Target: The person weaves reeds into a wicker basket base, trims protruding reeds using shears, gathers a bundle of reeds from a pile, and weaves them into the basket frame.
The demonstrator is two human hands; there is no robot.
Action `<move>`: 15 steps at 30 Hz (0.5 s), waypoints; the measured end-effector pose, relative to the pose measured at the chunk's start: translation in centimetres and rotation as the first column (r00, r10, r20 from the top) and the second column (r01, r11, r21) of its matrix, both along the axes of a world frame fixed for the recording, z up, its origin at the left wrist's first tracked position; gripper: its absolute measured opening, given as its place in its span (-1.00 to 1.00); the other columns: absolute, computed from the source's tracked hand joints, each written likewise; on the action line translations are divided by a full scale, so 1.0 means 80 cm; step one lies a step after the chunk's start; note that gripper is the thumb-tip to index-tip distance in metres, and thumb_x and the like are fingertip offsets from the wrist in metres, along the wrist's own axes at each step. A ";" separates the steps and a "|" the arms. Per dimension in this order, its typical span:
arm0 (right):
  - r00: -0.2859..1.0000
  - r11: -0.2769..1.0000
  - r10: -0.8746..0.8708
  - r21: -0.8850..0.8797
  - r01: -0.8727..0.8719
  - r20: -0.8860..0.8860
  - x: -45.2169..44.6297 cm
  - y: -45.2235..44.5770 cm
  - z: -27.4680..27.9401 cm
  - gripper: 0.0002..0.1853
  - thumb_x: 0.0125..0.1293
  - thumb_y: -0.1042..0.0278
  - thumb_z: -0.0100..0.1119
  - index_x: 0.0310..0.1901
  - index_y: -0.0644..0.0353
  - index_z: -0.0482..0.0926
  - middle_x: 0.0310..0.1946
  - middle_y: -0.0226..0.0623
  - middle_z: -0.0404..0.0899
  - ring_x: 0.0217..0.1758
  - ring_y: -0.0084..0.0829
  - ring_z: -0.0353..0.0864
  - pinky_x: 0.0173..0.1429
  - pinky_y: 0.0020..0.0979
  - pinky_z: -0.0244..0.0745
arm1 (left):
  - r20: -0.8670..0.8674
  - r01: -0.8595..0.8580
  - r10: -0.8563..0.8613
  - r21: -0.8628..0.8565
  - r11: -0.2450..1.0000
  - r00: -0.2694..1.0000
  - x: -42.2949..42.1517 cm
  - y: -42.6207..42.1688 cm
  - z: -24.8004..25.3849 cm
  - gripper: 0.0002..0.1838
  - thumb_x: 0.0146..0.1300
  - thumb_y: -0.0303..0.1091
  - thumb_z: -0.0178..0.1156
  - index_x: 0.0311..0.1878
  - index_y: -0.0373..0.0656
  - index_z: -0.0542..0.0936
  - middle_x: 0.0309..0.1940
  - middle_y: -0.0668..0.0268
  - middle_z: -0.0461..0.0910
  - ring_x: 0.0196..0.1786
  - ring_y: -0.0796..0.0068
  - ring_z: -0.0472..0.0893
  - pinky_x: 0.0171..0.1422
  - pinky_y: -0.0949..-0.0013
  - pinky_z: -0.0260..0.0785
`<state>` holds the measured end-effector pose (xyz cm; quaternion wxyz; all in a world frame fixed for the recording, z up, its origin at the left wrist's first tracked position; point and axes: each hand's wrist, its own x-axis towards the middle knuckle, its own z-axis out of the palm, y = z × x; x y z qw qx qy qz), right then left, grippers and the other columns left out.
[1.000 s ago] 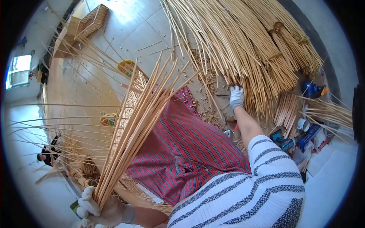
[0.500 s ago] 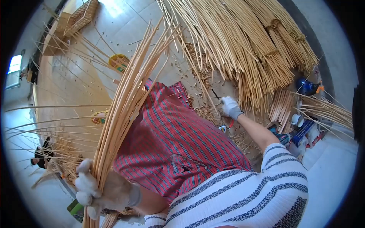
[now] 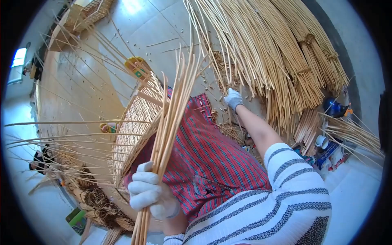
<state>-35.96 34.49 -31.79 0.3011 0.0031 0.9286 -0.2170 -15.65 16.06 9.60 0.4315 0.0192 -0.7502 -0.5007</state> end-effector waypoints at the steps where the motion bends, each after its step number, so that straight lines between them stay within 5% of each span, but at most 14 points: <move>1: 0.998 1.000 -0.029 0.000 0.029 0.051 -0.007 -0.010 -0.001 -0.53 0.13 0.14 0.31 0.07 0.12 0.57 0.00 0.08 0.69 0.11 0.08 0.68 0.21 -0.07 0.58 | -0.006 -0.023 0.024 0.020 1.000 1.000 -0.001 0.000 -0.001 -0.58 0.42 0.18 0.14 -0.28 0.01 0.41 -0.46 0.43 0.31 -0.31 0.39 0.46 0.06 0.01 0.49; 2: 0.991 0.997 -0.078 0.011 0.078 0.105 -0.015 -0.017 -0.003 -0.54 0.12 0.14 0.33 0.05 0.11 0.57 -0.02 0.10 0.69 0.10 0.07 0.68 0.20 -0.08 0.58 | -0.005 -0.033 0.033 0.019 0.999 0.999 0.001 -0.003 -0.002 -0.58 0.42 0.18 0.14 -0.28 0.01 0.41 -0.46 0.43 0.31 -0.31 0.39 0.46 0.06 0.01 0.49; 4: 0.956 0.941 -0.292 -0.178 0.288 0.003 -0.031 -0.031 -0.005 -0.57 0.09 0.06 0.37 -0.08 0.13 0.54 -0.16 0.07 0.70 0.00 0.05 0.71 0.13 -0.10 0.56 | 0.003 -0.015 0.015 0.058 0.998 1.000 0.005 -0.004 -0.006 -0.60 0.41 0.15 0.18 -0.28 0.01 0.43 -0.48 0.45 0.34 -0.32 0.41 0.48 0.12 -0.01 0.51; 6: 0.913 0.863 -0.392 -0.389 0.322 -0.115 -0.056 -0.023 -0.031 -0.55 0.16 -0.01 0.36 -0.08 0.13 0.50 -0.18 0.05 0.68 -0.08 0.00 0.72 0.07 -0.11 0.55 | 0.020 -0.035 0.034 0.089 0.995 0.999 0.006 -0.005 -0.014 -0.62 0.41 0.13 0.20 -0.27 0.02 0.44 -0.50 0.46 0.36 -0.32 0.44 0.49 0.15 -0.01 0.52; 7: 0.889 0.877 -0.444 -0.259 0.405 -0.112 -0.074 -0.013 0.027 -0.52 0.20 0.00 0.35 0.03 0.12 0.54 -0.11 0.04 0.69 -0.08 -0.04 0.72 0.06 -0.10 0.55 | 0.023 -0.046 0.044 0.092 0.995 0.999 0.006 -0.007 -0.019 -0.62 0.42 0.13 0.19 -0.26 0.02 0.44 -0.50 0.47 0.35 -0.32 0.43 0.49 0.14 -0.01 0.52; 8: 0.871 0.890 -0.446 -0.207 0.407 -0.207 -0.096 0.015 -0.001 -0.47 0.22 0.03 0.33 0.17 0.10 0.55 -0.11 0.00 0.72 -0.10 -0.08 0.73 0.02 -0.13 0.58 | 0.027 -0.059 0.057 0.092 0.994 0.998 0.006 -0.010 -0.023 -0.61 0.43 0.14 0.18 -0.26 0.02 0.44 -0.50 0.47 0.35 -0.32 0.43 0.49 0.14 -0.01 0.52; 10: 0.888 0.921 -0.374 -0.217 0.323 -0.265 -0.129 0.070 0.019 -0.47 0.25 0.19 0.28 0.26 0.07 0.53 -0.22 -0.05 0.74 -0.27 -0.23 0.75 -0.12 -0.20 0.63 | 0.030 -0.071 0.068 0.118 0.990 0.997 0.009 -0.015 -0.026 -0.61 0.42 0.15 0.19 -0.26 0.03 0.44 -0.50 0.48 0.35 -0.30 0.44 0.50 0.14 -0.01 0.52; 11: 0.875 0.819 -0.476 -0.408 0.403 -0.092 -0.149 0.101 -0.004 -0.49 0.28 0.26 0.27 0.27 0.08 0.51 -0.29 -0.14 0.73 -0.42 -0.38 0.71 -0.27 -0.27 0.63 | 0.014 -0.071 0.070 0.126 0.989 0.997 0.009 -0.018 -0.026 -0.61 0.42 0.15 0.20 -0.25 0.03 0.44 -0.49 0.49 0.35 -0.30 0.44 0.50 0.14 -0.01 0.52; 13: 0.860 0.821 -0.502 -0.361 0.442 -0.089 -0.160 0.126 0.041 -0.47 0.29 0.28 0.28 0.31 0.07 0.48 -0.29 -0.18 0.73 -0.52 -0.47 0.66 -0.36 -0.33 0.61 | -0.005 -0.090 0.092 0.120 0.989 0.996 0.009 -0.023 -0.025 -0.61 0.40 0.15 0.23 -0.25 0.03 0.44 -0.50 0.50 0.38 -0.32 0.45 0.51 0.12 0.01 0.52; 14: 0.837 0.781 -0.546 -0.356 0.514 0.011 -0.171 0.134 0.031 -0.40 0.28 0.22 0.32 0.35 0.06 0.44 -0.23 -0.13 0.73 -0.38 -0.37 0.72 -0.20 -0.27 0.65 | 0.011 0.010 -0.011 0.096 0.995 1.000 0.013 -0.030 -0.022 -0.60 0.41 0.18 0.20 -0.21 0.04 0.44 -0.44 0.50 0.33 -0.25 0.43 0.47 0.18 0.01 0.48; 15: 0.908 0.877 -0.418 -0.275 0.393 -0.035 -0.171 0.130 0.015 -0.36 0.26 0.21 0.35 0.37 0.05 0.42 -0.19 -0.12 0.73 -0.29 -0.33 0.73 -0.10 -0.24 0.65 | 0.028 0.114 -0.116 0.073 0.991 0.993 0.016 -0.037 -0.019 -0.58 0.41 0.21 0.17 -0.17 0.04 0.44 -0.38 0.49 0.29 -0.19 0.41 0.42 0.24 0.01 0.45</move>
